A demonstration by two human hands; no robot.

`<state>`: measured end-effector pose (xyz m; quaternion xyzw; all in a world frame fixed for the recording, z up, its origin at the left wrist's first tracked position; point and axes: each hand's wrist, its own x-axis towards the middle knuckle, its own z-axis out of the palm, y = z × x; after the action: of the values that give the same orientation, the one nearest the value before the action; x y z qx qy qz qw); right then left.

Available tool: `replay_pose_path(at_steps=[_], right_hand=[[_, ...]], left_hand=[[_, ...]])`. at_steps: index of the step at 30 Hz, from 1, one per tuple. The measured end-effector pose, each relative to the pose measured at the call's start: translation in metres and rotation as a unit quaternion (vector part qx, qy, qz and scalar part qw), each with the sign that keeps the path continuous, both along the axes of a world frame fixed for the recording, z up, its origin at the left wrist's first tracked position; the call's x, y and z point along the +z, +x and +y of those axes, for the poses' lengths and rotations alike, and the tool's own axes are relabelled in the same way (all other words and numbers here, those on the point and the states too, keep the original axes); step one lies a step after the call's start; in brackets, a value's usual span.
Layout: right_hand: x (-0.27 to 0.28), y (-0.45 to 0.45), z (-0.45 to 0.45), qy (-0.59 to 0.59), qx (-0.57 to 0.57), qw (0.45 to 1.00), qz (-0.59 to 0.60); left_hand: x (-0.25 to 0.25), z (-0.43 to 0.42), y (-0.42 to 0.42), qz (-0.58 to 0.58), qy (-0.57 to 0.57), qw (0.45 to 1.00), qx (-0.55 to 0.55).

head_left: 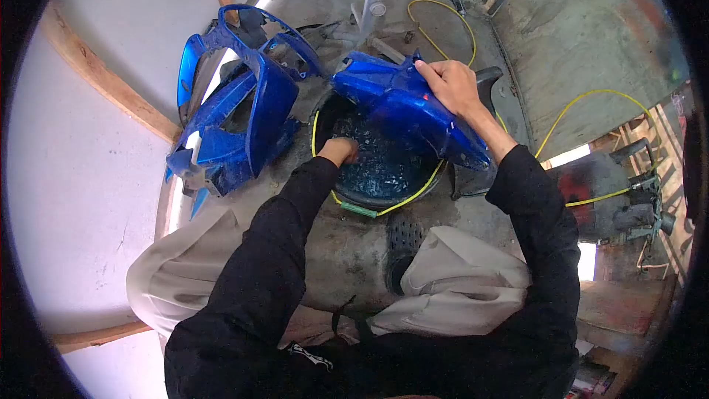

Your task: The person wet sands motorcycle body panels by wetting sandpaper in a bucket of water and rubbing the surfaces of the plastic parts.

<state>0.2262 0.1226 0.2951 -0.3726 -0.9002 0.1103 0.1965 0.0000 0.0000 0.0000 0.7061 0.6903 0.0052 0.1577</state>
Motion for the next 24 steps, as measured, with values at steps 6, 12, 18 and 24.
replay_pose_path(at_steps=[6, 12, 18, 24], right_hand=[[-0.007, 0.004, -0.010, -0.013, 0.003, 1.000, 0.025], [-0.002, 0.002, -0.003, 0.004, 0.004, 1.000, 0.005], [0.001, 0.001, -0.008, 0.006, 0.005, 1.000, 0.010], [0.001, 0.000, -0.013, 0.016, 0.010, 1.000, 0.015]], left_hand=[[0.046, -0.012, 0.021, 0.030, -0.003, 0.999, 0.028], [0.053, -0.004, 0.018, 0.032, -0.073, 0.996, 0.026], [0.073, -0.003, 0.023, -0.108, -0.111, 0.987, 0.039], [0.137, -0.053, 0.005, -0.342, 0.071, 0.929, 0.120]])
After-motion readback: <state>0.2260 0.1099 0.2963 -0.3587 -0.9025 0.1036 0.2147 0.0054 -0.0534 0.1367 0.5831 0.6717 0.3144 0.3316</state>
